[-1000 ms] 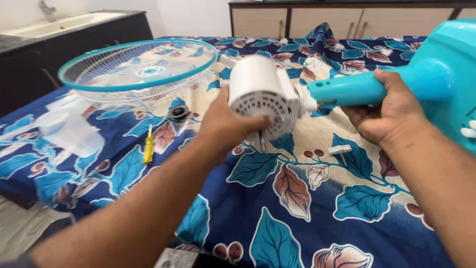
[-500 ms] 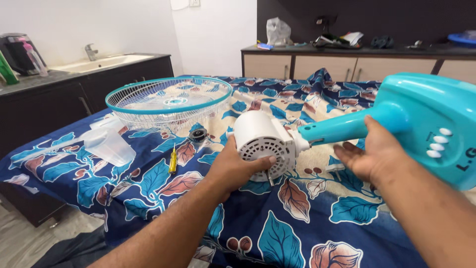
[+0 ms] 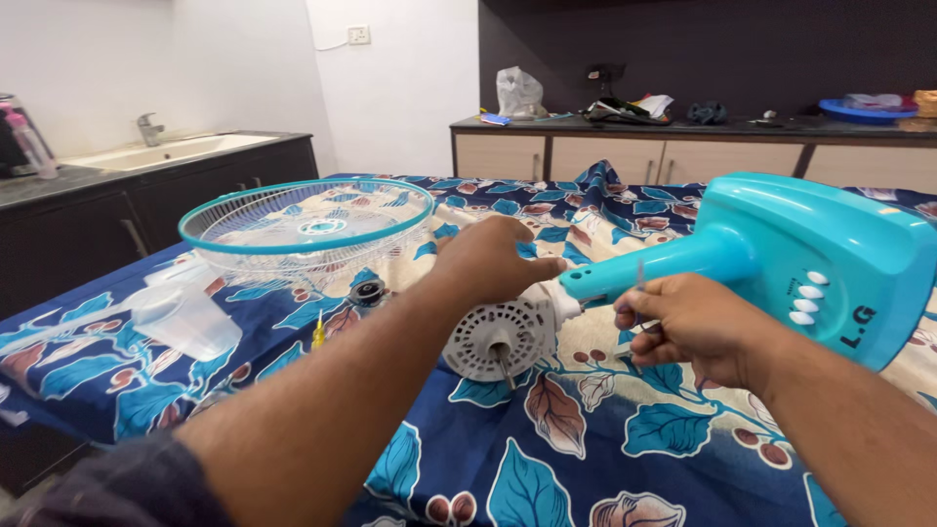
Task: The person uses a yellow screwdriver to tighten a screw on the white motor housing of a disassembled table fan. They then attach the blue neck to the motor and secure it by hand, leaving the fan cage and other parts on the table.
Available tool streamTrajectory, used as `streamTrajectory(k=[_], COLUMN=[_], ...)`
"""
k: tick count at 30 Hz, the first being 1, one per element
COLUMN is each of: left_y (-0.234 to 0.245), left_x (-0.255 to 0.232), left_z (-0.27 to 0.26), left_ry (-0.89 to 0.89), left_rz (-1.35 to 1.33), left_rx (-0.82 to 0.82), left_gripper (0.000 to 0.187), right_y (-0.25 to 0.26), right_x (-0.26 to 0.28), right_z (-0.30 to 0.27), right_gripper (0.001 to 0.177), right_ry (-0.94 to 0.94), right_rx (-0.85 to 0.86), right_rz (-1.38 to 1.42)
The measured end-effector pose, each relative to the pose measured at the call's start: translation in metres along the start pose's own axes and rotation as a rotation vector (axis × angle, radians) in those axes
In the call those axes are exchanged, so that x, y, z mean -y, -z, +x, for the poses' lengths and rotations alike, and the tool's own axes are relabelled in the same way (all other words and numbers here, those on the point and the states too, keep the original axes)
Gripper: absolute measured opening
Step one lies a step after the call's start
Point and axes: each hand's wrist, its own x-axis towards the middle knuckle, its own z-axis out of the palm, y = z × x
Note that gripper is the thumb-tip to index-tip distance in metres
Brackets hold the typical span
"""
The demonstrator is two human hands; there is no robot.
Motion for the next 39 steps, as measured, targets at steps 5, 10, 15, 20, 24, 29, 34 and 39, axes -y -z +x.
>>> streamTrajectory(k=[5, 10, 15, 20, 24, 29, 34, 39], left_y=[-0.01, -0.024, -0.034, -0.043, -0.039, -0.037, -0.031, -0.026], left_x=[-0.007, -0.01, -0.013, -0.009, -0.008, -0.011, -0.015, -0.013], left_z=[0.047, 0.07, 0.071, 0.07, 0.067, 0.062, 0.057, 0.051], left_ry=[-0.261, -0.295, -0.314, -0.295, -0.299, -0.271, -0.249, -0.257], left_rz=[0.179, 0.3, 0.248, 0.166, 0.133, 0.113, 0.129, 0.004], left_rx=[0.317, 0.535, 0.517, 0.509, 0.483, 0.483, 0.454, 0.4], left_gripper=[0.086, 0.081, 0.084, 0.081, 0.079, 0.077, 0.079, 0.073], right_y=[0.007, 0.016, 0.008, -0.003, -0.006, 0.0, 0.004, 0.0], right_x=[0.009, 0.019, 0.031, 0.035, 0.041, 0.044, 0.055, 0.06], right_z=[0.011, 0.027, 0.035, 0.033, 0.029, 0.032, 0.037, 0.031], right_gripper=[0.029, 0.019, 0.025, 0.027, 0.026, 0.029, 0.033, 0.031], right_ry=[0.124, 0.247, 0.303, 0.364, 0.518, 0.705, 0.835, 0.893], right_rx=[-0.046, -0.218, -0.294, -0.4, -0.419, -0.494, -0.447, -0.427], right_rz=[-0.162, -0.158, -0.114, -0.267, -0.432, -0.703, -0.746, -0.719])
